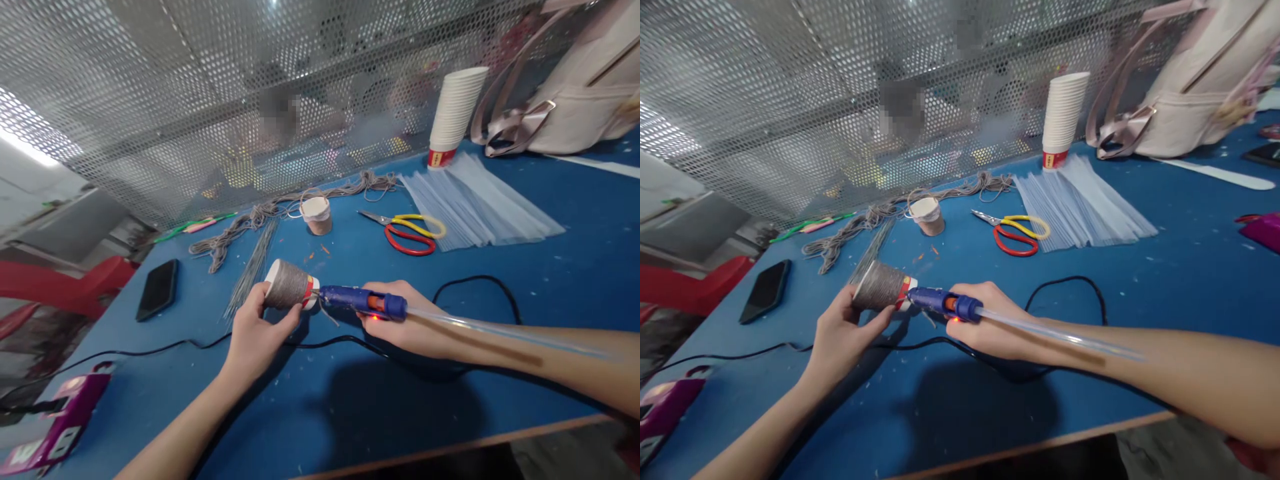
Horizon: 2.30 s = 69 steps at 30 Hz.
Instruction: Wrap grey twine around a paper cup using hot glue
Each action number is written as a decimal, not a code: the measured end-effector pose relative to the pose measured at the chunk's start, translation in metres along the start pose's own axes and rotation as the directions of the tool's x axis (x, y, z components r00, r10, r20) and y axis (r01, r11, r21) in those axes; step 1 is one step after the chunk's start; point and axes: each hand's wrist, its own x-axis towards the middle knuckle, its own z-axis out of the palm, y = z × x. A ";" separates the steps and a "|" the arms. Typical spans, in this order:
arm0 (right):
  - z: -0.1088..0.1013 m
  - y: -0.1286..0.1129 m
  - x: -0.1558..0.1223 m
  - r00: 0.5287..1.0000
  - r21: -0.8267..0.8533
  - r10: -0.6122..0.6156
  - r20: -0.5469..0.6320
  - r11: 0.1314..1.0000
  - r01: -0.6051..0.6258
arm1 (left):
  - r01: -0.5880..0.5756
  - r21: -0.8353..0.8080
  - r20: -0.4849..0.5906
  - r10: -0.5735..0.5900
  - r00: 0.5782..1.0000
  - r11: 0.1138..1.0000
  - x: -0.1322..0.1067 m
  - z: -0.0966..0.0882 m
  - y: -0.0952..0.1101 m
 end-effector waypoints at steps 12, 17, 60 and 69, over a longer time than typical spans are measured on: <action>0.004 -0.001 0.001 0.995 -0.083 -0.096 0.003 0.992 0.096 | -0.006 0.037 -0.031 0.007 0.999 0.999 0.000 0.003 0.000; 0.007 0.005 0.000 0.977 -0.169 -0.214 -0.020 0.964 0.207 | -0.012 0.048 -0.037 0.014 0.999 0.999 -0.002 0.003 0.000; -0.003 -0.004 -0.004 0.979 -0.175 -0.199 -0.040 0.966 0.189 | -0.140 -0.107 0.057 0.146 0.988 0.984 0.002 -0.005 -0.003; -0.004 -0.007 -0.004 0.974 -0.208 -0.225 -0.032 0.955 0.213 | -0.140 -0.127 0.069 0.149 0.986 0.982 0.003 -0.005 -0.002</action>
